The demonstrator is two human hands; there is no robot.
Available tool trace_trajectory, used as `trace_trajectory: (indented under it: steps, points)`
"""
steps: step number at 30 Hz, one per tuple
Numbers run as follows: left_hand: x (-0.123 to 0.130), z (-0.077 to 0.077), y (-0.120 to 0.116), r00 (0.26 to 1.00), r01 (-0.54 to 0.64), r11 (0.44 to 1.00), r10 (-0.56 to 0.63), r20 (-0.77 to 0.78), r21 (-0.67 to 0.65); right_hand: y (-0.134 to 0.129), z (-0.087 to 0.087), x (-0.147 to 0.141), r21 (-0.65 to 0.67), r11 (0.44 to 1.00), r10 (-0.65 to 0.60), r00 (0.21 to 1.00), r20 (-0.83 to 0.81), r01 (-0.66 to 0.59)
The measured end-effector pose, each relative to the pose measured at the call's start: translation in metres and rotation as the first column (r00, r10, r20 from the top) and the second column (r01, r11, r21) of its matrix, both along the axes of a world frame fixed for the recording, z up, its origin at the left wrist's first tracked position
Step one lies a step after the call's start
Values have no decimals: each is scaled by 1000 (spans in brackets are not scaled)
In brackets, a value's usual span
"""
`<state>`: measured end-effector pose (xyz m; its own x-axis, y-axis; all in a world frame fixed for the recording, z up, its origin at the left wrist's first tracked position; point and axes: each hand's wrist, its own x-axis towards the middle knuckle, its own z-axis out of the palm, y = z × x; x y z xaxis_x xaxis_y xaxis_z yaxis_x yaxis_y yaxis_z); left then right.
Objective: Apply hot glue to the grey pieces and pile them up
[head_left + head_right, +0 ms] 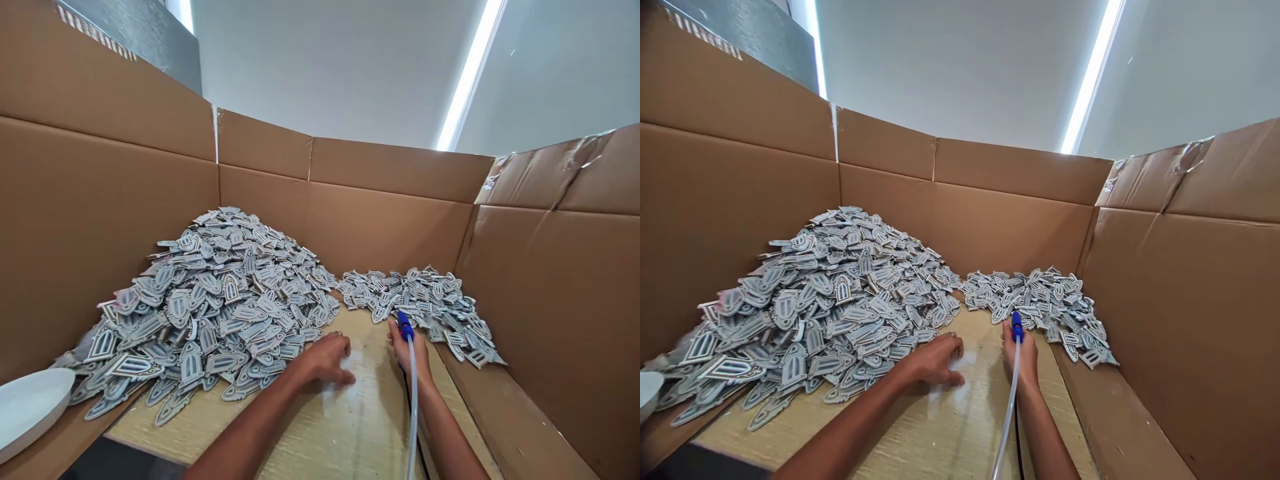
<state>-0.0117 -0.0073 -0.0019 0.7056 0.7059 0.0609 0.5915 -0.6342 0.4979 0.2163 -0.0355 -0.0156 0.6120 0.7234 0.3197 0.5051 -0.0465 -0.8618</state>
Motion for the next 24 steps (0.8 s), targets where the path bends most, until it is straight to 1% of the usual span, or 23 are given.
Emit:
trace_trajectory:
  steps: [2, 5, 7, 9, 11, 13, 15, 18, 19, 20, 21, 24]
  points:
    - [1, -2, 2, 1000, -6, 1000, 6, 30, -26, 1, -3, 1, -1, 1000, 6, 1000, 21, -6]
    - [4, -4, 5, 995, -24, 993, 34, 90, -112, 2, -5, 2, -16, 1000, 24, 998, 49, -23]
    - [6, -5, 8, 989, -29, 984, 54, 138, -174, 1, -2, 4, -45, 999, -4, 993, 115, 10]
    - [6, -6, 10, 980, -14, 978, 55, 191, -208, -2, 1, 9, -92, 991, -78, 974, 214, 99]
    - [6, -7, 10, 970, 2, 976, 50, 236, -216, -5, 4, 17, -154, 963, -164, 932, 323, 223]
    - [5, -8, 10, 961, 7, 976, 53, 272, -216, -8, 6, 27, -200, 928, -202, 875, 440, 314]
    - [5, -7, 10, 948, 0, 976, 70, 310, -219, -10, 6, 38, -212, 899, -219, 813, 539, 383]
    - [6, -6, 10, 917, -31, 978, 110, 383, -205, -14, 4, 58, -198, 837, -315, 746, 586, 510]
    - [6, -6, 10, 906, -47, 979, 126, 404, -199, -15, 3, 65, -196, 818, -346, 735, 584, 541]
    - [7, -7, 10, 896, -62, 979, 140, 421, -195, -16, 2, 72, -197, 810, -356, 731, 583, 552]
    - [7, -7, 10, 887, -71, 979, 150, 437, -192, -16, 1, 79, -214, 813, -338, 737, 585, 542]
    - [8, -9, 9, 860, -80, 979, 162, 484, -186, -14, 1, 94, -313, 827, -221, 781, 584, 468]
